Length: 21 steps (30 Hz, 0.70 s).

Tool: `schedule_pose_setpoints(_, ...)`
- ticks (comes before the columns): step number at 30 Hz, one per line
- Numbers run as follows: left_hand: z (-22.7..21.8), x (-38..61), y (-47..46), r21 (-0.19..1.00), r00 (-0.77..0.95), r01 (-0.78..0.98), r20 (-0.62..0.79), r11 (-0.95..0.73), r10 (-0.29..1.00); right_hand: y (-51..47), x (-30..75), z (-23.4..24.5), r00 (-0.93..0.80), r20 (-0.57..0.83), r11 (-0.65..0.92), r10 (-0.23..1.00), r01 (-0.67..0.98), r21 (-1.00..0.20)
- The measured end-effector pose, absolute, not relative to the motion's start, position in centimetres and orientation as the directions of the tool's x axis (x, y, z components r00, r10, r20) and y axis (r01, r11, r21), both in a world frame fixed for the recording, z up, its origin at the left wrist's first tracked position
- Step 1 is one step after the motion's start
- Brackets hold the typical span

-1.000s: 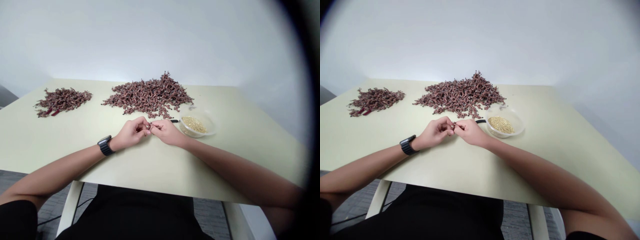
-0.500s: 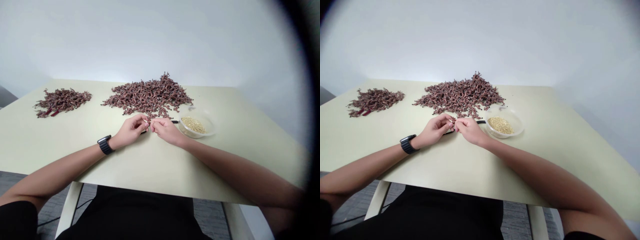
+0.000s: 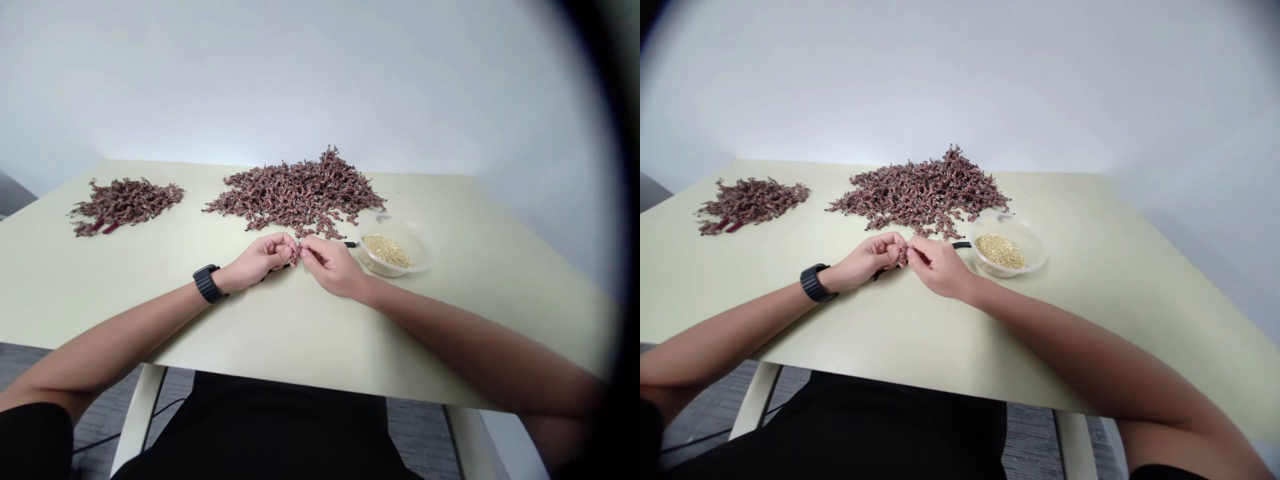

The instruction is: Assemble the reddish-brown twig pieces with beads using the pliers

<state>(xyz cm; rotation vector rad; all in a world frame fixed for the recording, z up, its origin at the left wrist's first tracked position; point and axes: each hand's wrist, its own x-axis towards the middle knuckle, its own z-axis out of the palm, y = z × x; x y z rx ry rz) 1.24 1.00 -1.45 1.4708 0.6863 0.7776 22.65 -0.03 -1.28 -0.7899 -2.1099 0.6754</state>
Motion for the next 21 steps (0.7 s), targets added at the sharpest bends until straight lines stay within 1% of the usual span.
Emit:
schedule_pose_setpoints(7,-1.41,1.29,0.93,0.998,0.59,-0.051,0.06,-0.038,0.805,-0.66,22.52,-1.0,-0.526,0.422,0.615,0.739,0.27,-0.741)
schedule_pose_setpoints(11,-1.39,1.27,0.95,0.998,0.589,-0.04,0.058,-0.042,0.806,-0.73,22.52,-1.09,-0.521,0.426,0.613,0.74,0.26,-0.746)
schedule_pose_setpoints(16,-1.17,1.15,0.88,0.988,0.631,0.055,0.075,-0.142,0.772,-0.64,22.32,-1.42,-0.512,0.431,0.594,0.743,0.208,-0.777)
schedule_pose_setpoints(19,-0.96,1.21,0.7,0.979,0.661,0.086,0.083,-0.185,0.746,-0.53,22.31,-1.65,-0.498,0.466,0.628,0.731,0.226,-0.745)
schedule_pose_setpoints(21,-0.88,1.29,0.56,0.98,0.677,0.079,0.08,-0.181,0.731,-0.35,22.46,-1.91,-0.472,0.51,0.673,0.719,0.286,-0.682)
